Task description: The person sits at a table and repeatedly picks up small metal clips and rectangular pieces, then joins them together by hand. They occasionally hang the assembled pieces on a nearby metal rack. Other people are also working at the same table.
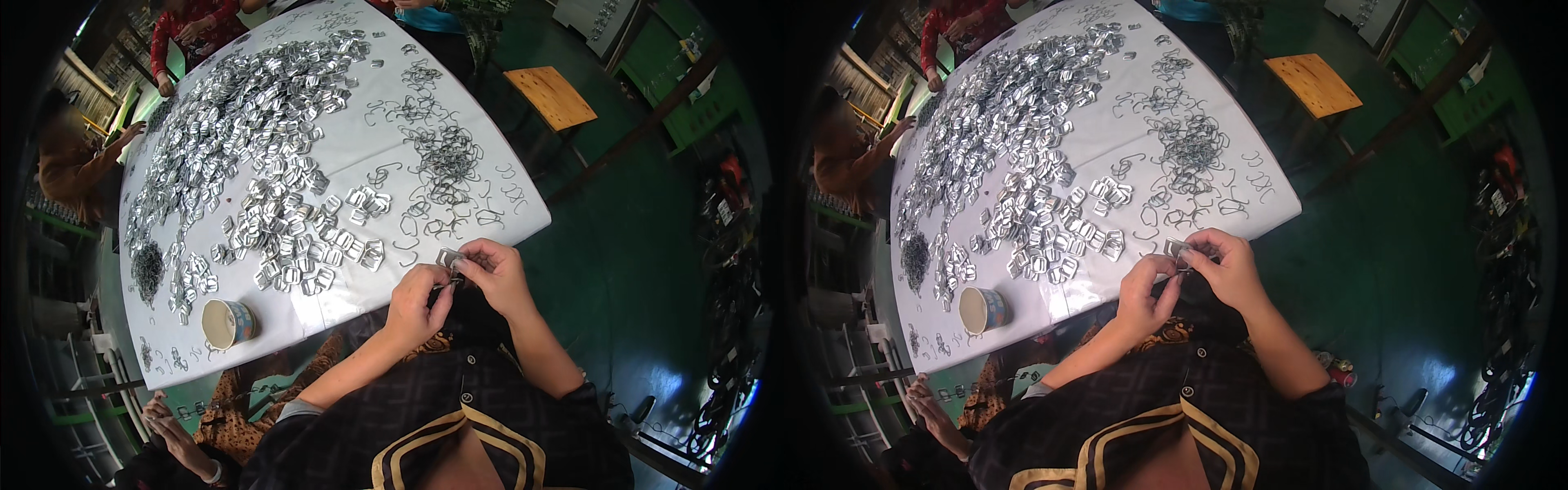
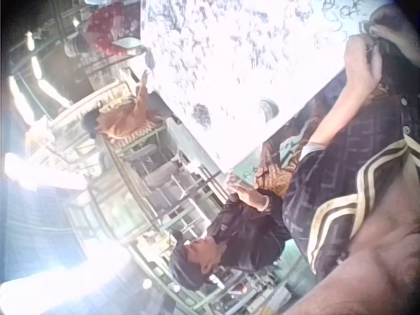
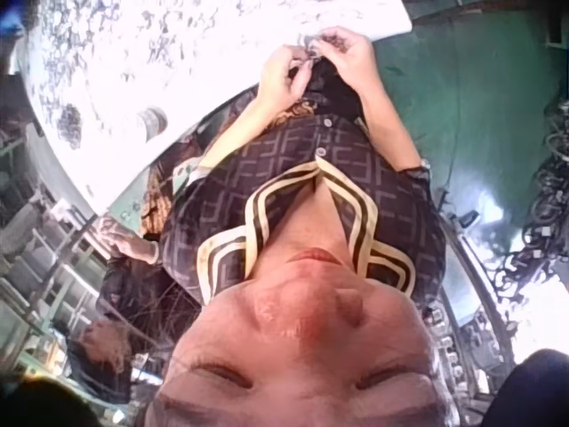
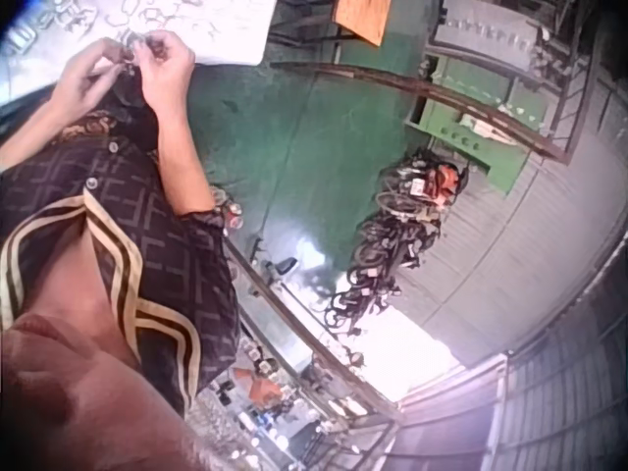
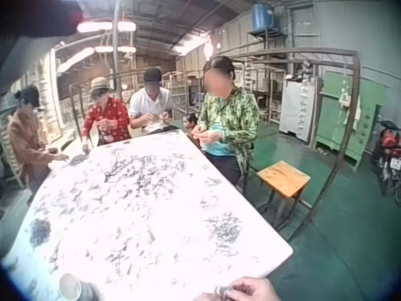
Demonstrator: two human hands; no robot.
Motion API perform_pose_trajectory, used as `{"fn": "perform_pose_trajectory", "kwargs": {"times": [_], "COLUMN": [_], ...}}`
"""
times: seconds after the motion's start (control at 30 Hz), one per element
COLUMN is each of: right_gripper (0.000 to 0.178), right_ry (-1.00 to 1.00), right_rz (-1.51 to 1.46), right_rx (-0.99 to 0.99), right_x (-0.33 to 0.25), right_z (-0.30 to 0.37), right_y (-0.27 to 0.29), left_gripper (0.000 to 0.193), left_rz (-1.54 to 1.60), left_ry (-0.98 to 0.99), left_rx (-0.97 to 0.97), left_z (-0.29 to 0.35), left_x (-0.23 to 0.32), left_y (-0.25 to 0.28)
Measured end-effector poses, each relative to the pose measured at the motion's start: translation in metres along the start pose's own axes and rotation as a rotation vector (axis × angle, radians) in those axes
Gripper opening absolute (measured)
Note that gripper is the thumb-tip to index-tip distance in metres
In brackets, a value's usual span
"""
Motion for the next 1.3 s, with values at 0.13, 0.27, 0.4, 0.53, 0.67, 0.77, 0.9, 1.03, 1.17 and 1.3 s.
{"fn": "perform_pose_trajectory", "kwargs": {"times": [0.13,0.27,0.4,0.53,0.67,0.77,0.9,1.03,1.17,1.3], "right_gripper": [0.011,0.012,0.008,0.008,0.009,0.010,0.009,0.009,0.008,0.008], "right_ry": [0.073,0.142,0.168,0.166,0.132,0.155,0.227,0.277,0.280,0.285], "right_rz": [0.113,0.248,0.236,0.231,0.207,0.219,0.259,0.307,0.306,0.311], "right_rx": [0.030,0.046,0.073,0.075,0.060,0.060,0.067,0.098,0.089,0.097], "right_x": [-0.009,-0.015,-0.014,-0.019,-0.020,-0.031,-0.042,-0.048,-0.056,-0.057], "right_z": [0.010,0.013,0.015,0.017,0.019,0.021,0.024,0.027,0.029,0.031], "right_y": [0.006,0.007,0.007,0.007,0.007,0.007,0.010,0.014,0.011,0.013], "left_gripper": [0.021,0.021,0.021,0.021,0.022,0.021,0.018,0.014,0.006,0.009], "left_rz": [-0.036,-0.054,-0.059,-0.062,-0.070,-0.074,-0.088,-0.138,-0.573,-0.778], "left_ry": [0.002,0.022,0.016,0.020,0.027,0.045,-0.009,0.102,0.111,0.080], "left_rx": [0.012,-0.029,-0.060,-0.091,-0.111,-0.135,-0.240,-0.151,0.057,0.056], "left_z": [0.002,0.006,0.007,0.005,0.007,0.007,-0.008,-0.046,-0.095,-0.122], "left_x": [0.000,-0.003,-0.004,-0.003,-0.004,-0.003,0.008,-0.016,-0.079,-0.135], "left_y": [-0.004,-0.009,-0.011,-0.013,-0.017,-0.017,-0.006,0.022,0.056,0.056]}}
Point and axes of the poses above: each hand's wrist, its own z-axis away from the middle knuckle, its own y-axis out of the back of the hand, x = y × z, the point moved 7 cm from there along -z, towards the middle knuckle, and after that the axes turned 6 degrees about y, right-handed, at the moved point
